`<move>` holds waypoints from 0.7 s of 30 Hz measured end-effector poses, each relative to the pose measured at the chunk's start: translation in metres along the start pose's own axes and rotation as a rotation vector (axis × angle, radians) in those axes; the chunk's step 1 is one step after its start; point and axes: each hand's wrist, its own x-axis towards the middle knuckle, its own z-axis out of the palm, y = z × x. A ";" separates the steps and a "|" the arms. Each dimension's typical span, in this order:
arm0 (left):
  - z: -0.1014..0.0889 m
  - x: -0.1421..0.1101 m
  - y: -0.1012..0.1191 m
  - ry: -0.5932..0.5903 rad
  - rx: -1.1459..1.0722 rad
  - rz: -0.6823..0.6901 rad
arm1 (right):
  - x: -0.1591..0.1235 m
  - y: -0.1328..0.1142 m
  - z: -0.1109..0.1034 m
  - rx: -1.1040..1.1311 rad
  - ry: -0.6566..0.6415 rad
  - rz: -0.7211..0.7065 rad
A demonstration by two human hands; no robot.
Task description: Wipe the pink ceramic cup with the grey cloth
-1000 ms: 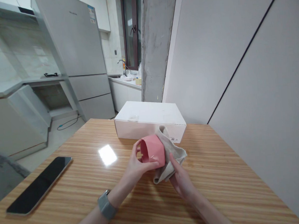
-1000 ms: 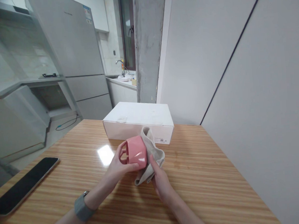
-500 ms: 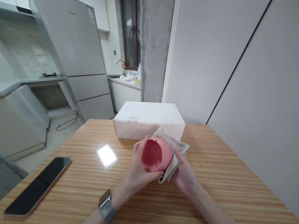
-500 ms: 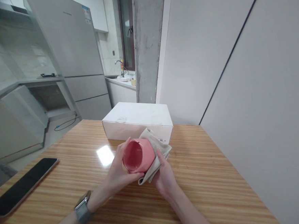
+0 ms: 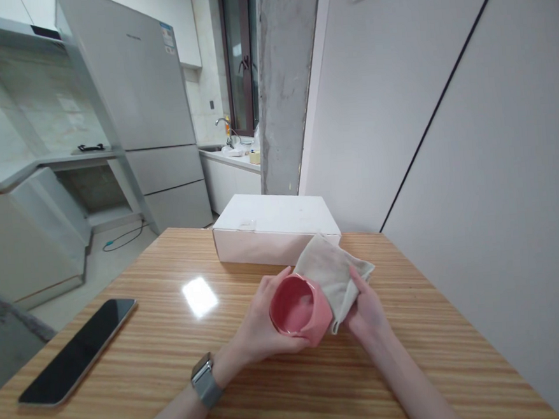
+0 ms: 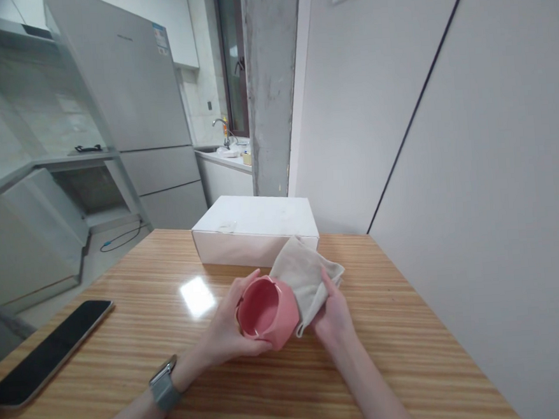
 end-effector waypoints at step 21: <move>0.046 0.013 0.011 -0.021 -0.364 -0.248 | -0.060 -0.092 -0.159 -1.224 -0.060 -0.215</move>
